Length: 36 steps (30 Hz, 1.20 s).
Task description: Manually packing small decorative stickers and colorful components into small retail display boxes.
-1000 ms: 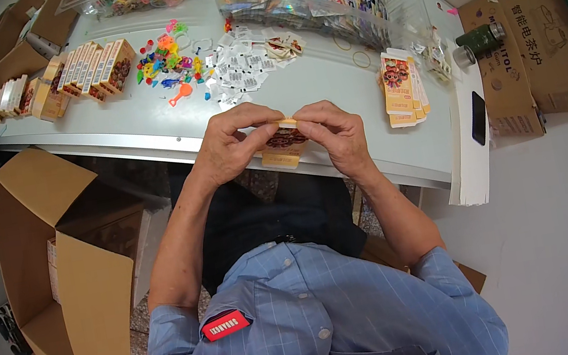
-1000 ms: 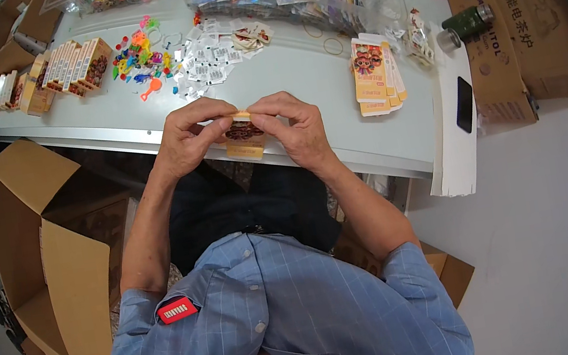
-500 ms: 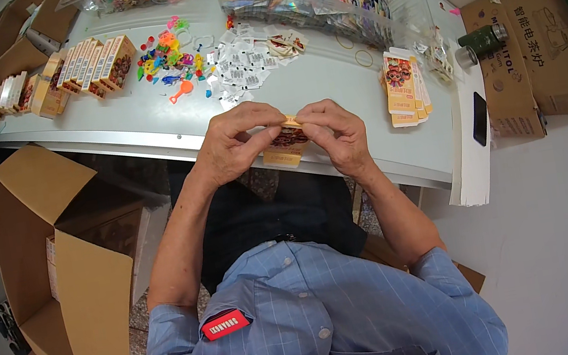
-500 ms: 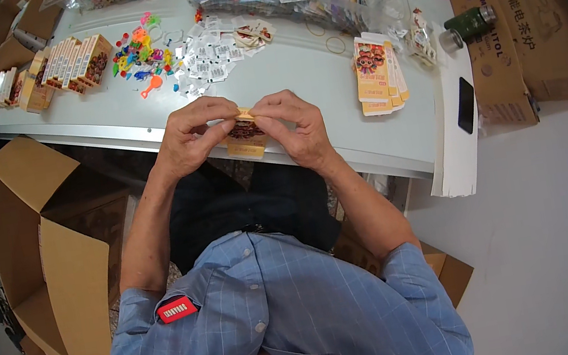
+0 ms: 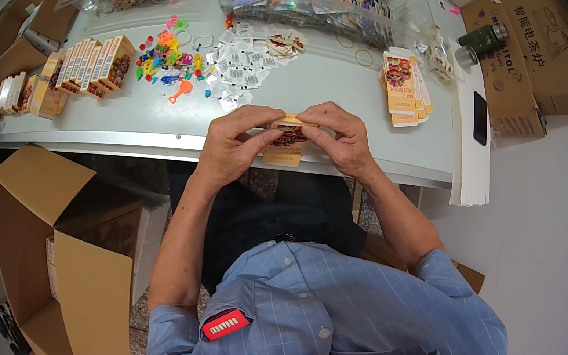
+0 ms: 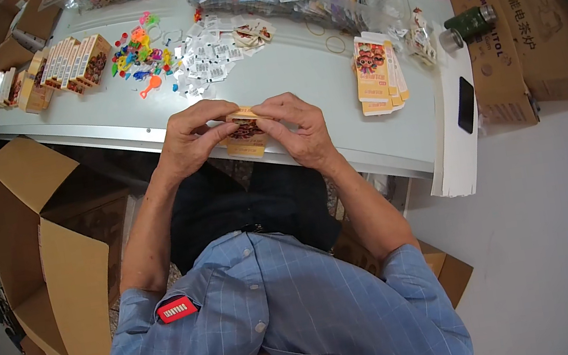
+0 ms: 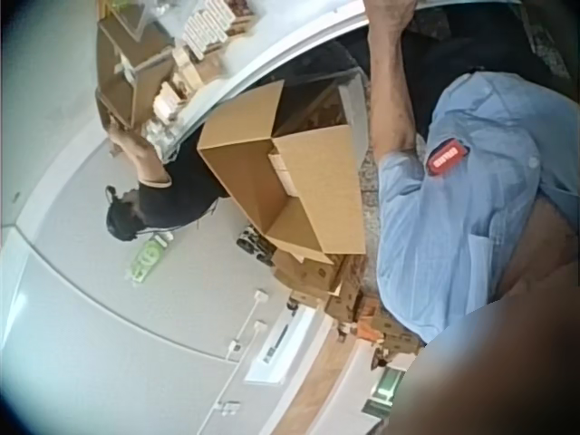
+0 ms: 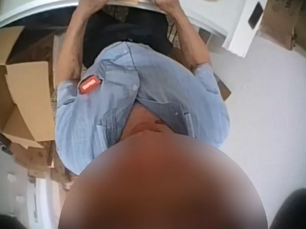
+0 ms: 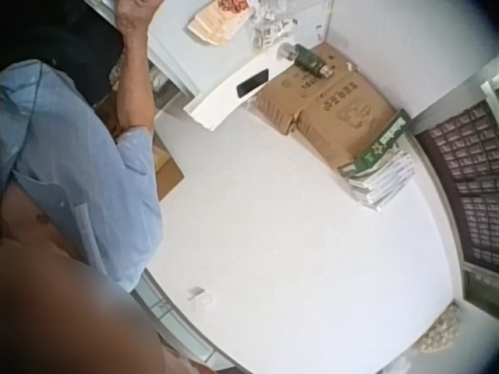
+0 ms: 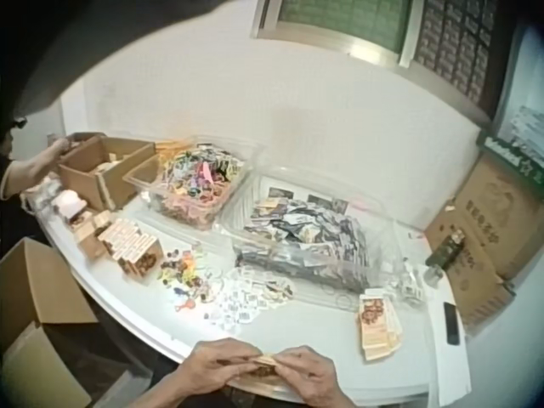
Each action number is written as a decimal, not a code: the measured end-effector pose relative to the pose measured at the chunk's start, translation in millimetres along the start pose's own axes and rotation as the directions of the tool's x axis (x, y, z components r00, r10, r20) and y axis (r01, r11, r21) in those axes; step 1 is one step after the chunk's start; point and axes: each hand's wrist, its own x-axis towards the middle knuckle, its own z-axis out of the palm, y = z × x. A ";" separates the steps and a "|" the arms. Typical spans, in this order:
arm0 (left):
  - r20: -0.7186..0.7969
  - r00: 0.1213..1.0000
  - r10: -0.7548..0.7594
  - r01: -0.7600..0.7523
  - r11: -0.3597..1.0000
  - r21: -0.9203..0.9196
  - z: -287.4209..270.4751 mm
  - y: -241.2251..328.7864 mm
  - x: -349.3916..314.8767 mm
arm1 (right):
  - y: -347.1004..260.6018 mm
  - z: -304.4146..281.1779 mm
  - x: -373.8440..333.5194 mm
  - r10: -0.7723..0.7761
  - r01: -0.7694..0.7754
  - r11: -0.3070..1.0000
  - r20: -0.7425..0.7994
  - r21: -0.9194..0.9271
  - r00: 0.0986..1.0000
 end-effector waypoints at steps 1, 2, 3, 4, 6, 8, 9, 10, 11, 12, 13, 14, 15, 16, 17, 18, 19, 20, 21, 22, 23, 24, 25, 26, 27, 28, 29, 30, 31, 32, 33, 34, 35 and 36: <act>0.000 1.000 -0.001 0.001 1.000 0.000 0.2 -0.5 0.0 | 0.7 -0.2 0.7 -0.023 0.023 1.000 -0.005 -0.006 1.000; 0.003 1.000 0.004 -0.004 1.000 -0.004 0.4 -0.9 0.1 | 1.1 -0.3 0.9 -0.047 0.047 0.999 -0.011 -0.012 0.999; 0.005 1.000 0.008 -0.008 1.000 -0.007 0.4 -1.4 0.3 | 0.9 0.0 1.2 -0.047 0.047 0.999 -0.010 -0.011 0.999; 0.005 1.000 0.008 -0.008 1.000 -0.007 0.6 -2.1 0.3 | 0.5 0.5 1.6 -0.058 0.058 0.998 -0.013 -0.021 0.998; -0.002 0.999 0.038 -0.038 0.999 0.015 1.1 -2.5 0.6 | 0.3 -0.3 1.9 -0.069 0.069 0.997 -0.016 -0.032 0.997; 0.004 0.998 0.063 -0.063 0.996 0.060 1.2 -0.8 1.5 | 0.8 -3.0 2.6 -0.163 0.165 0.972 0.029 -0.168 0.986; 0.010 0.996 0.088 -0.089 0.991 0.104 1.5 0.1 2.2 | 1.0 -3.1 2.9 -0.164 0.166 0.971 0.027 -0.169 0.986; 0.012 0.996 0.090 -0.091 0.990 0.104 1.7 0.1 1.9 | 1.1 -2.8 3.2 -0.194 0.198 0.957 0.038 -0.214 0.980; 0.002 0.995 0.101 -0.101 0.989 0.103 2.0 -0.5 0.5 | 0.8 -2.9 3.4 -0.224 0.229 0.938 0.051 -0.258 0.973; -0.011 0.994 0.113 -0.111 0.988 0.105 1.7 -0.8 -0.9 | -2.2 -3.1 5.2 -0.227 0.232 0.938 0.052 -0.258 0.973; -0.012 0.993 0.116 -0.114 0.988 0.107 2.3 -0.8 -3.2 | -7.7 -3.3 6.8 -0.249 0.260 0.920 0.076 -0.294 0.966; -0.026 0.987 0.159 -0.153 0.976 0.156 3.4 -0.5 -6.9 | -11.5 -3.3 7.1 -0.269 0.288 0.900 0.102 -0.328 0.958; -0.036 0.979 0.201 -0.190 0.961 0.202 6.2 3.9 -9.1 | -13.8 -3.0 1.2 -0.269 0.288 0.899 0.103 -0.329 0.958; -0.037 0.979 0.202 -0.191 0.961 0.201 8.3 8.9 -12.1 | -17.2 -2.3 -7.5 -0.034 0.023 0.992 -0.089 -0.121 0.995; -0.017 0.955 0.298 -0.281 0.918 0.280 10.3 15.0 -15.6 | -18.7 -3.5 -12.0 0.240 -0.214 0.967 -0.218 0.136 0.946; 0.013 0.922 0.387 -0.367 0.861 0.353 12.6 24.4 -18.1 | -22.5 -14.0 -13.0 0.487 -0.439 0.857 -0.144 0.271 0.862; 0.018 0.888 0.460 -0.436 0.827 0.355 15.6 29.9 -19.7 | -25.6 -13.1 -15.7 0.488 -0.440 0.857 -0.146 0.270 0.861; 0.048 0.861 0.507 -0.485 0.789 0.376 18.4 32.8 -21.8 | -29.5 -11.6 -21.6 0.596 -0.554 0.750 -0.005 0.360 0.803; 0.078 0.830 0.552 -0.533 0.746 0.399 20.4 35.5 -23.9 | -33.8 -10.9 -24.4 0.670 -0.659 0.621 0.148 0.424 0.727; 0.107 0.826 0.553 -0.548 0.745 0.380 22.8 32.7 -26.0 | -39.0 -11.4 -23.4 0.625 -0.645 0.504 0.274 0.574 0.731; 0.107 0.825 0.555 -0.550 0.744 0.380 23.4 34.0 -27.0 | -38.4 -8.5 -21.5 0.624 -0.645 0.506 0.273 0.573 0.732; 0.092 0.863 0.496 -0.494 0.794 0.354 24.3 37.2 -26.6 | -36.8 -3.8 -18.5 0.589 -0.550 0.574 0.161 0.606 0.792; 0.079 0.898 0.434 -0.434 0.839 0.327 25.3 39.3 -26.4 | -35.5 -1.6 -16.1 0.544 -0.449 0.638 0.047 0.625 0.838; 0.080 0.896 0.436 -0.437 0.838 0.326 26.9 38.5 -27.2 | -34.9 -2.4 -14.5 0.543 -0.447 0.640 0.044 0.625 0.839; -0.107 0.967 0.229 -0.200 0.953 0.228 28.7 35.4 -28.9 | -34.1 -2.8 -12.4 0.481 -0.420 0.715 0.043 0.559 0.875; -0.265 0.964 -0.013 0.036 0.996 0.083 29.7 31.8 -30.3 | -33.3 -2.7 -10.7 0.417 -0.385 0.782 0.048 0.489 0.908; -0.213 0.965 -0.151 0.169 0.983 0.069 23.5 25.5 -28.3 | -30.3 -1.5 -10.1 0.415 -0.386 0.783 0.052 0.488 0.908; -0.221 0.964 -0.150 0.169 0.983 0.070 19.3 19.6 -27.2 | -26.4 0.8 -9.4 0.336 -0.337 0.868 0.068 0.365 0.939; -0.221 0.947 -0.234 0.225 0.972 -0.064 15.8 14.9 -26.3 | -24.1 2.7 -8.1 0.257 -0.273 0.932 0.096 0.238 0.962; -0.210 0.925 -0.316 0.276 0.941 -0.198 13.4 11.4 -27.4 | -23.3 2.6 -6.5 0.253 -0.272 0.932 0.105 0.239 0.962; -0.216 0.924 -0.316 0.276 0.941 -0.198 13.2 12.4 -27.0 | -21.8 1.7 -5.0 0.238 -0.258 0.939 0.113 0.226 0.965; -0.234 0.918 -0.320 0.272 0.938 -0.216 14.4 15.0 -25.4 | -20.8 1.4 -3.0 0.223 -0.244 0.946 0.121 0.212 0.967; -0.251 0.912 -0.325 0.268 0.934 -0.235 14.1 15.9 -24.8 | -20.6 1.3 -0.3 0.222 -0.245 0.946 0.127 0.214 0.967; -0.261 0.908 -0.327 0.269 0.934 -0.234 11.7 13.1 -26.9 | -23.5 2.7 3.5 0.235 -0.259 0.939 0.131 0.227 0.963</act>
